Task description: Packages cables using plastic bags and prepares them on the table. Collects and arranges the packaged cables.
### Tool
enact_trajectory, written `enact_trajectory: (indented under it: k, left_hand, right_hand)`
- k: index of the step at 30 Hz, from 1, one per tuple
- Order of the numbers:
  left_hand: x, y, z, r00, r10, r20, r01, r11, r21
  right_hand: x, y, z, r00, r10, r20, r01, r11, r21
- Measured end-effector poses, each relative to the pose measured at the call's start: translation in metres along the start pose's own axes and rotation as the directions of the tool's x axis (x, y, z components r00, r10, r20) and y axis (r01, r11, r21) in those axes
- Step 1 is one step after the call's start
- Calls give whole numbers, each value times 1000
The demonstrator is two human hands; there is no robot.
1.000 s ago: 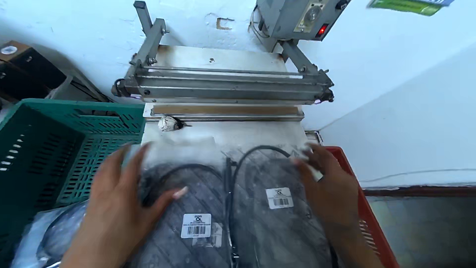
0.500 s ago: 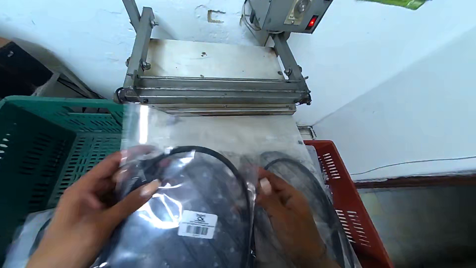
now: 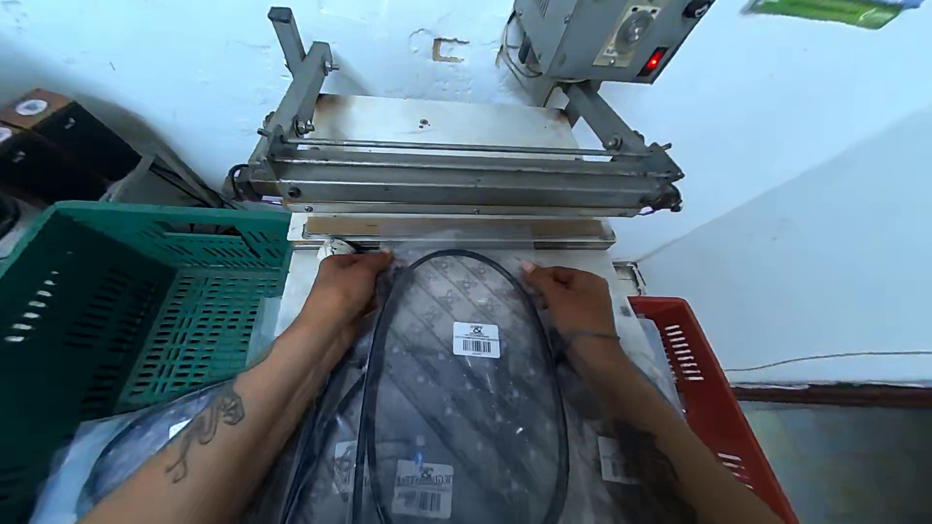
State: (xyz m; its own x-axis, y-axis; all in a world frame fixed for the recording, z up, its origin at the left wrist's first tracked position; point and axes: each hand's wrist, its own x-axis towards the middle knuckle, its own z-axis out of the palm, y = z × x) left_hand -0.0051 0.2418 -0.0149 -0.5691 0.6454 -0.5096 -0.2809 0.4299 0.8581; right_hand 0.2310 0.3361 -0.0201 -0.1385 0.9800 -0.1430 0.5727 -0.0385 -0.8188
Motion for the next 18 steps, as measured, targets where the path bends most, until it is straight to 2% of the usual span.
enact_trajectory:
  k: [5, 11, 14, 16, 18]
  left_hand:
    - [6, -2, 5, 998, 42, -39, -42, 999, -2]
    - [7, -7, 1, 997, 73, -9, -73, 995, -71]
    - [11, -9, 5, 999, 47, -23, -49, 994, -97]
    - [13, -10, 8, 997, 48, -53, -51, 997, -65]
    - [5, -7, 7, 988, 145, -58, -143, 989, 34]
  right_hand:
    - [17, 1, 9, 998, 56, -31, -52, 991, 124]
    - [17, 3, 7, 1000, 13, 1, -13, 997, 75]
    - [21, 1, 9, 999, 53, 13, -53, 998, 40]
    - [24, -1, 10, 995, 90, 32, -90, 996, -9]
    - [21, -9, 5, 994, 96, 45, -95, 995, -34]
